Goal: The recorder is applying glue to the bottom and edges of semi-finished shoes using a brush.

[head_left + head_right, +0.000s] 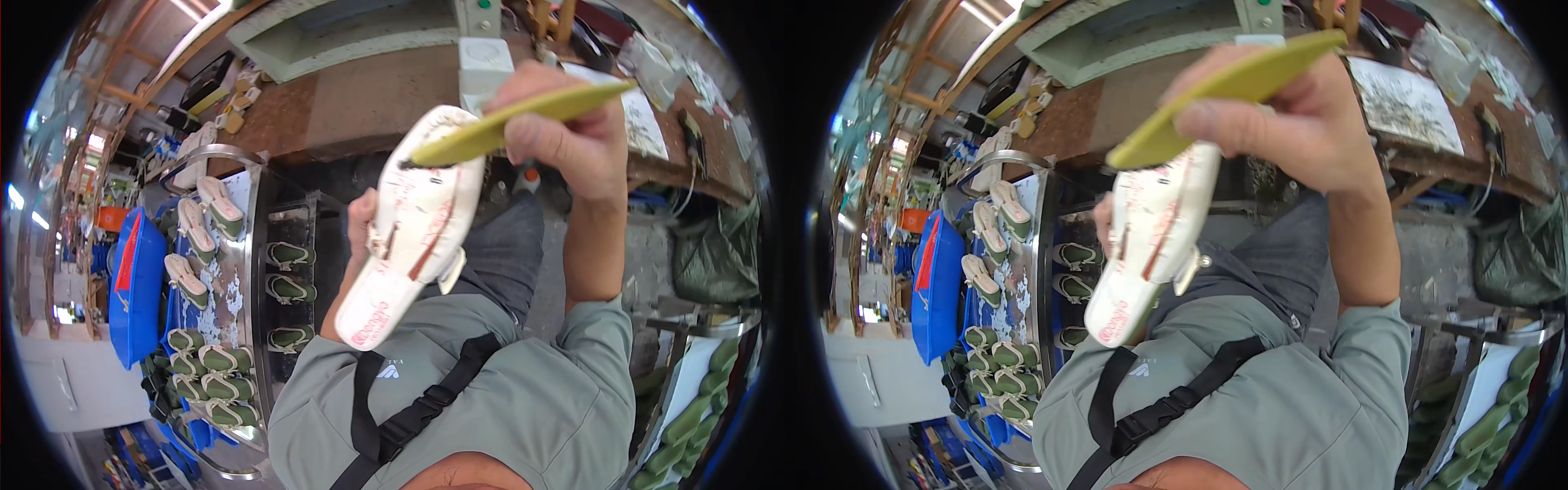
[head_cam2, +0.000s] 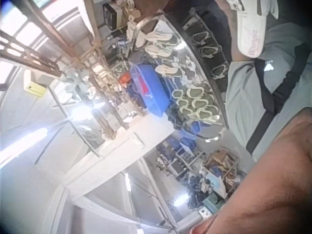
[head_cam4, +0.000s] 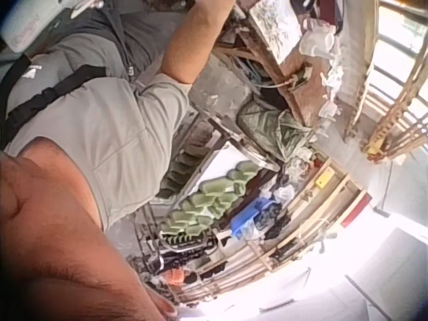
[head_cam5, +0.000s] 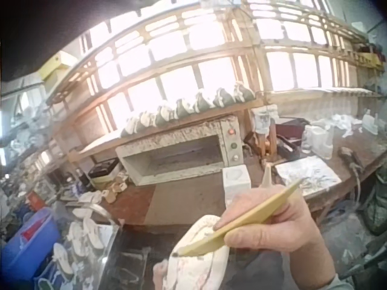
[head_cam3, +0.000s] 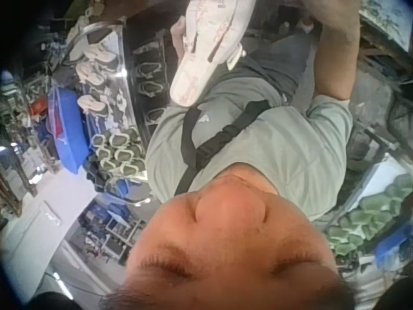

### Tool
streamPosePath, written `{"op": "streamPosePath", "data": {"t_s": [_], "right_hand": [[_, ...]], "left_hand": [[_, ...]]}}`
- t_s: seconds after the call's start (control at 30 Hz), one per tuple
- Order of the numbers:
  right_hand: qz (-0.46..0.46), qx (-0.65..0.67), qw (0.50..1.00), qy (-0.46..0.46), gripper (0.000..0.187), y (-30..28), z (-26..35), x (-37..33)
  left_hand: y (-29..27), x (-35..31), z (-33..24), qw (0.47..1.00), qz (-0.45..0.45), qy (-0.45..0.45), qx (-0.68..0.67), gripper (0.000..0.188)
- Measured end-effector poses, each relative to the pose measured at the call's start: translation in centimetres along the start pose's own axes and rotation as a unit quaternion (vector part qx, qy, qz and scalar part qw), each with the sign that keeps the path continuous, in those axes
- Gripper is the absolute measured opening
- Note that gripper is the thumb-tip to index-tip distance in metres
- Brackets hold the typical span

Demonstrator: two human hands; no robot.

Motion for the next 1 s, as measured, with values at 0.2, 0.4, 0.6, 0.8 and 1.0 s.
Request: {"op": "streamPosePath", "data": {"t_s": [0.2,0.4,0.6,0.8,1.0], "right_hand": [[0.052,0.093,0.994,0.026,0.018,-1.5,-1.6,-3.6],[-0.243,0.168,0.947,0.126,0.018,-6.2,-10.4,-4.8],[-0.211,0.215,0.930,0.211,0.020,-5.6,-17.5,-1.0],[-0.231,0.191,0.914,0.273,0.018,-5.5,-22.6,3.3],[-0.226,0.184,0.894,0.340,0.019,-6.4,-24.0,10.2]], "left_hand": [[-5.1,-1.0,-3.5,0.972,-0.122,0.003,0.200,0.067],[-3.3,-0.1,-12.9,0.968,-0.061,0.176,0.168,0.054],[-4.0,2.3,-20.9,0.915,-0.109,0.301,0.246,0.050],[-3.9,6.8,-30.9,0.869,-0.075,0.399,0.284,0.061],[4.4,20.6,-46.7,0.793,-0.048,0.407,0.451,0.058]]}}
Point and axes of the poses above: each hand's wrist, its own x-axis towards the middle knuckle, its own y-axis out of the palm, z = x × y, the point moved 6 cm from there along x, towards the middle knuckle, and after that the axes turned 11 degrees about y, right-handed, at the moved point
